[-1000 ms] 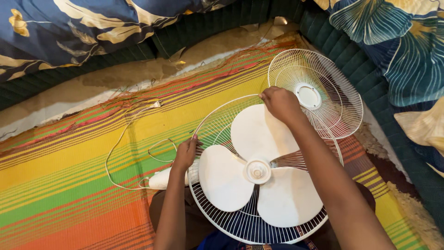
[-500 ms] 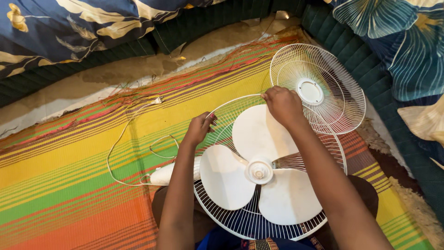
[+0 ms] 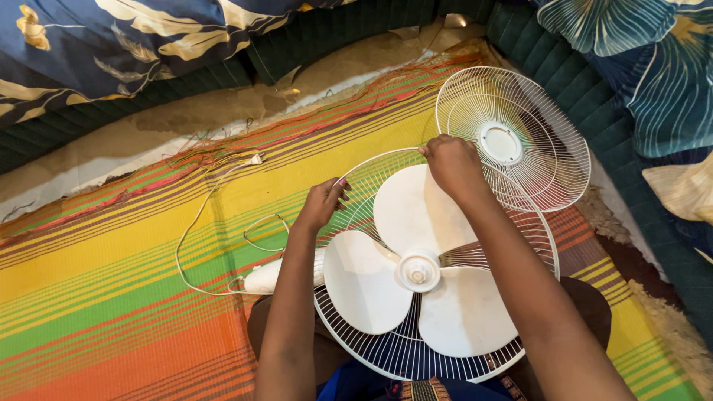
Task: The person assembles a white table fan by attaching the fan blades to the motor hub, securing them with a central cap, and then fitting the front wire cage. They then use a screwdriver to tighten screws on the fan's neck.
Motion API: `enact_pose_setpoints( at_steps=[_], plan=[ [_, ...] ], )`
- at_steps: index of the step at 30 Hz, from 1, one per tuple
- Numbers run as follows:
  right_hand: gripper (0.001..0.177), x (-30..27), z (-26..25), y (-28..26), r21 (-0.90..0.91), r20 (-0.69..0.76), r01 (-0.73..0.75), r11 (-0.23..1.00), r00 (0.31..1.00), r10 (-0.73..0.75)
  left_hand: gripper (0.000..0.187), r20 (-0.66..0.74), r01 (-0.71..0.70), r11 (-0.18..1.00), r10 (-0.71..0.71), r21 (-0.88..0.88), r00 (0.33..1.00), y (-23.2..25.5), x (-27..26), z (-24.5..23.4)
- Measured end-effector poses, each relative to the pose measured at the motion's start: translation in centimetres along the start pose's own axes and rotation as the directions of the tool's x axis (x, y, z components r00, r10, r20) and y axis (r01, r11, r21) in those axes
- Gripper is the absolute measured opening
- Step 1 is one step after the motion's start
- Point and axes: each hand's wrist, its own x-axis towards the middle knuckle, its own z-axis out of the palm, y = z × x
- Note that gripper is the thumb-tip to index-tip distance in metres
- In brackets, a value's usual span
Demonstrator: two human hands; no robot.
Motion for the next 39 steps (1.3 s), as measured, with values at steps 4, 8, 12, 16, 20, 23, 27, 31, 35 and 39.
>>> enact_pose_setpoints(
  at_steps=[4, 8, 12, 16, 20, 23, 27, 31, 35, 39],
  plan=[
    [0.031, -0.1, 0.3, 0.0, -0.031, 0.022, -0.012, 0.999, 1.0, 0.013, 0.044, 0.016, -0.036, 0.996, 0.038, -0.079, 0.999, -0.7, 0.2, -0.1],
    [0.031, -0.3, 0.3, -0.2, -0.041, 0.016, -0.023, 0.999, 1.0, 0.024, 0.045, 0.02, -0.017, 0.996, 0.019, -0.089, 1.0, -0.8, 0.1, 0.0],
    [0.032, -0.2, 0.2, -0.2, -0.045, 0.043, -0.035, 0.998, 0.998, 0.036, 0.045, 0.009, -0.034, 0.997, 0.035, -0.073, 0.999, -0.3, 0.0, 0.0],
    [0.032, -0.2, 0.2, -0.1, -0.057, 0.05, -0.028, 0.998, 0.998, 0.031, 0.046, -0.018, 0.013, 1.0, -0.013, -0.008, 1.0, 0.1, -0.2, 0.1],
    [0.028, -0.4, -0.9, 0.4, 0.05, 0.061, 0.012, 0.999, 0.998, -0.015, 0.043, -0.064, -0.043, 0.999, 0.043, 0.005, 0.997, -0.5, -1.2, 0.2],
    [0.023, -1.2, -2.3, 1.3, 0.21, 0.116, -0.049, 0.977, 0.993, 0.025, 0.041, -0.082, -0.05, 0.992, 0.04, -0.115, 0.996, -1.7, -2.4, 0.3],
    [0.02, -3.0, -4.6, 2.4, 0.236, 0.156, -0.161, 0.958, 0.98, 0.126, 0.041, -0.125, 0.007, 0.988, -0.027, -0.152, 0.992, -3.3, -4.7, 0.0],
    [0.018, -5.0, -5.7, 3.3, 0.266, 0.112, -0.232, 0.936, 0.972, 0.209, 0.041, -0.117, -0.059, 0.975, 0.034, -0.215, 0.993, -3.7, -5.9, 0.3],
    [0.016, -5.8, -4.7, 3.0, 0.141, 0.044, -0.219, 0.966, 0.976, 0.215, 0.04, -0.158, -0.07, 0.985, 0.045, -0.158, 0.986, -3.9, -6.1, 0.9],
    [0.019, -6.4, -4.6, 3.9, 0.15, -0.003, -0.12, 0.981, 0.993, 0.122, 0.043, -0.26, 0.076, 0.994, -0.054, 0.077, 0.964, -5.6, -6.7, 0.8]
  ],
)
